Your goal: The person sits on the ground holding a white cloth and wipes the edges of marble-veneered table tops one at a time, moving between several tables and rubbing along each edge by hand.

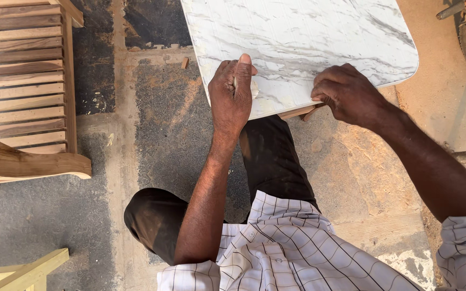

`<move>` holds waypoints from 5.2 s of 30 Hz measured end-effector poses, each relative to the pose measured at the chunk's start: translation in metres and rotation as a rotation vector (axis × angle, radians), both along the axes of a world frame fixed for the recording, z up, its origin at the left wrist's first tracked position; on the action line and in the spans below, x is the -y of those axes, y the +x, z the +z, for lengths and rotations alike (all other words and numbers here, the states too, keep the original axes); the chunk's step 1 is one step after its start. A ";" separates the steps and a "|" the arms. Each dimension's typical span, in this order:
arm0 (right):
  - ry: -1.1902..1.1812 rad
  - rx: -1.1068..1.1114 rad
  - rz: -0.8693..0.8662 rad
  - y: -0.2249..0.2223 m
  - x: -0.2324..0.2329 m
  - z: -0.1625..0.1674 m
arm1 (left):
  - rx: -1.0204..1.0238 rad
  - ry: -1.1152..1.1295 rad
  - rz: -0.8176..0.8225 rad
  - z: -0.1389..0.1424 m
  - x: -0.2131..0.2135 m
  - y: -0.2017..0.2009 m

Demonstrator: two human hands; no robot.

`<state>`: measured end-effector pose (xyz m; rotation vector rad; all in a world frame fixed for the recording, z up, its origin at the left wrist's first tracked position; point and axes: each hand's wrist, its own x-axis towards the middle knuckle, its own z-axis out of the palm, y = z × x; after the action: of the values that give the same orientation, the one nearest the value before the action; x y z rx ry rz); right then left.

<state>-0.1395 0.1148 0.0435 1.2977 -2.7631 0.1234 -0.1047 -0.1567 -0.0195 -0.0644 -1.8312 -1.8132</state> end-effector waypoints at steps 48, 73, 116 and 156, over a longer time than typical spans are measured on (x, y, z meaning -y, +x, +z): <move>-1.140 0.601 -0.322 0.157 0.106 -0.049 | 0.152 0.826 -0.288 -0.027 -0.048 0.117; -1.537 0.836 -0.073 0.152 0.083 -0.064 | 0.168 0.583 -0.264 -0.007 -0.006 0.133; -0.382 0.656 -0.568 0.020 0.075 0.024 | -0.094 0.058 0.088 -0.012 0.026 0.001; -0.631 -0.187 -0.150 0.060 0.058 -0.122 | -0.145 -0.013 0.100 -0.017 0.025 -0.001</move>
<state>-0.0795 0.0566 -0.0781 0.8788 -2.3516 0.7479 -0.1061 -0.1819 -0.0367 -0.1052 -1.7143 -1.6833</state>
